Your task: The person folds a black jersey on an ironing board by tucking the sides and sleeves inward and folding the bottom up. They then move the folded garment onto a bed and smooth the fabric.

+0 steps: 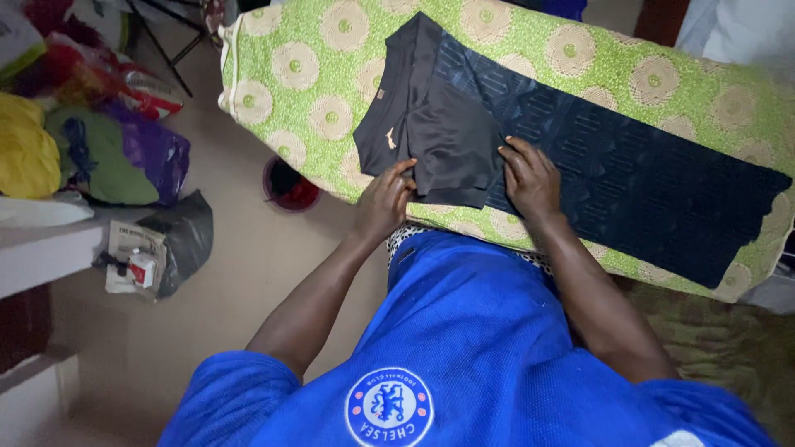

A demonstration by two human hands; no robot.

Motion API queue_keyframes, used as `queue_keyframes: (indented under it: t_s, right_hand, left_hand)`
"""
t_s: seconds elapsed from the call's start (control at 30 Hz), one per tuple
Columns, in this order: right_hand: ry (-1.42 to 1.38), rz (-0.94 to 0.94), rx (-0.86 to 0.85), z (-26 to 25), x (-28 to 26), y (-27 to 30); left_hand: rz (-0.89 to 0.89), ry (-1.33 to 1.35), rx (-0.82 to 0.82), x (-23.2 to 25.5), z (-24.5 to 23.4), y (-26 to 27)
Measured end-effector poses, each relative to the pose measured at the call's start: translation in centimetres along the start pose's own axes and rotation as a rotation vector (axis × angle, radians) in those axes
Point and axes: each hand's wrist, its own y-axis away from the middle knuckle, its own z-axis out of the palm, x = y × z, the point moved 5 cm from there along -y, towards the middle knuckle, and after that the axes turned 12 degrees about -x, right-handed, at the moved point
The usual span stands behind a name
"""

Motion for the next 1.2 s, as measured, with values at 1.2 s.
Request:
queue_keyframes:
  t_s: [1.2]
  right_hand:
    - [-0.416, 0.549, -0.266, 0.5, 5.9, -4.3]
  left_hand:
    - [0.023, -0.175, 0.059, -4.4, -3.4, -21.6]
